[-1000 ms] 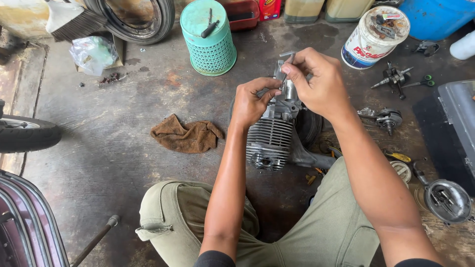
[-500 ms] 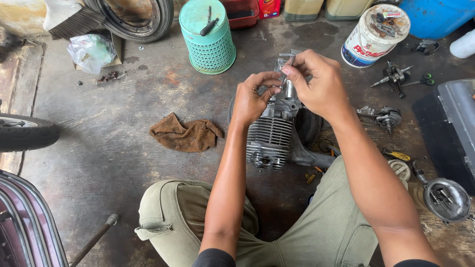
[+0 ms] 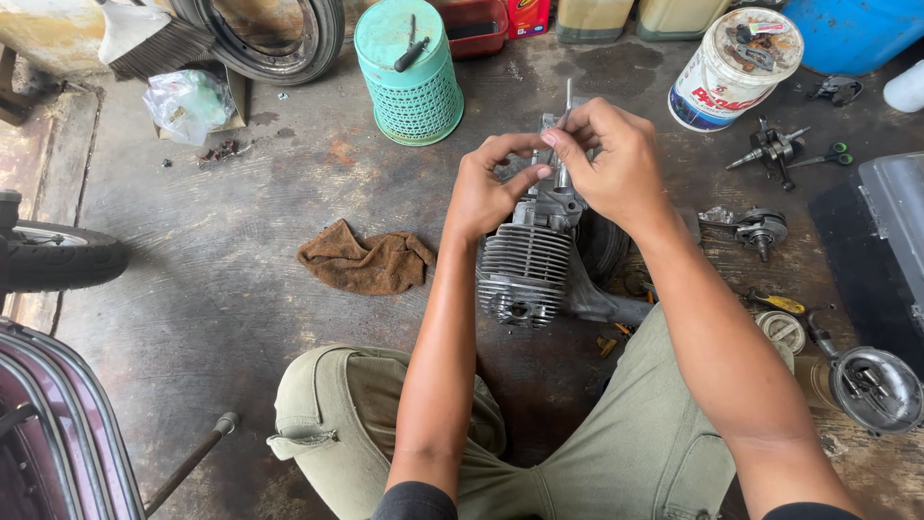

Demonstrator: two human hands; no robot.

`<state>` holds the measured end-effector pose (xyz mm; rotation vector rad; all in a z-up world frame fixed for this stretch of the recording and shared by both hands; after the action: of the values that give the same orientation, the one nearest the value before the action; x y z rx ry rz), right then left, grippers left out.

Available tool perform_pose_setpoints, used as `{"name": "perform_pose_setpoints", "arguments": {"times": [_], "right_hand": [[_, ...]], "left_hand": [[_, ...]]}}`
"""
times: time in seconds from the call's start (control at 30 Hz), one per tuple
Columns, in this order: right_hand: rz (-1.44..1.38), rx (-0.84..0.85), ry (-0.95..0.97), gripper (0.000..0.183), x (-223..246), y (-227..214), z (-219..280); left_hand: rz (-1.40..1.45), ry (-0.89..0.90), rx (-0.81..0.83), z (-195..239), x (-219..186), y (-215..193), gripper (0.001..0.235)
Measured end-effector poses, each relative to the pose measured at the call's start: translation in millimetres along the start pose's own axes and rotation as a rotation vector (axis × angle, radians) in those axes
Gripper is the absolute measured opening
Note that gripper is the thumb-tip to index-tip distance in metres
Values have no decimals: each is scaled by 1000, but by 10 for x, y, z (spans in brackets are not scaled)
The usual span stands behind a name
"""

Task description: The person sits on the floor and cleans a small metal part with a cloth. They then use an Allen key to tighten bolts on a motorcycle engine cylinder head. Finally, they use a utility knife to scrape carbon deposits from the top of a piston.

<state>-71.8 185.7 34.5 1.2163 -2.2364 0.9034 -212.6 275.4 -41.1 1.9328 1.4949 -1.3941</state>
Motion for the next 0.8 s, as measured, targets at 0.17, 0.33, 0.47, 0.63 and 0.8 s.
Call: {"name": "perform_pose_setpoints", "arguments": {"times": [0.17, 0.33, 0.47, 0.63, 0.8], "right_hand": [[-48, -38, -29, 16, -71, 19, 9], [-104, 41, -33, 10, 74, 13, -63], [-38, 54, -32, 1, -188, -25, -20], [-53, 26, -33, 9, -221, -34, -17], [-44, 12, -60, 14, -147, -29, -18]], "left_hand": [[2, 35, -109, -98, -19, 88, 20], [-27, 52, -97, -95, -64, 69, 12], [-34, 73, -76, -89, -163, 49, 10], [-34, 59, -46, -130, -147, 108, 21], [-145, 81, -51, -126, -226, 52, 10]]}}
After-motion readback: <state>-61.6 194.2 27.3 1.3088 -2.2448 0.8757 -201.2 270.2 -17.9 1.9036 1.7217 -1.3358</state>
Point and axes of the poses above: each hand's wrist, its own z-axis away from the middle knuckle, its own y-axis out of the palm, x = y × z, the point moved 4 cm from there along -z, towards the middle knuckle, and after that the axes turned 7 degrees about -z, right-handed, at the moved point
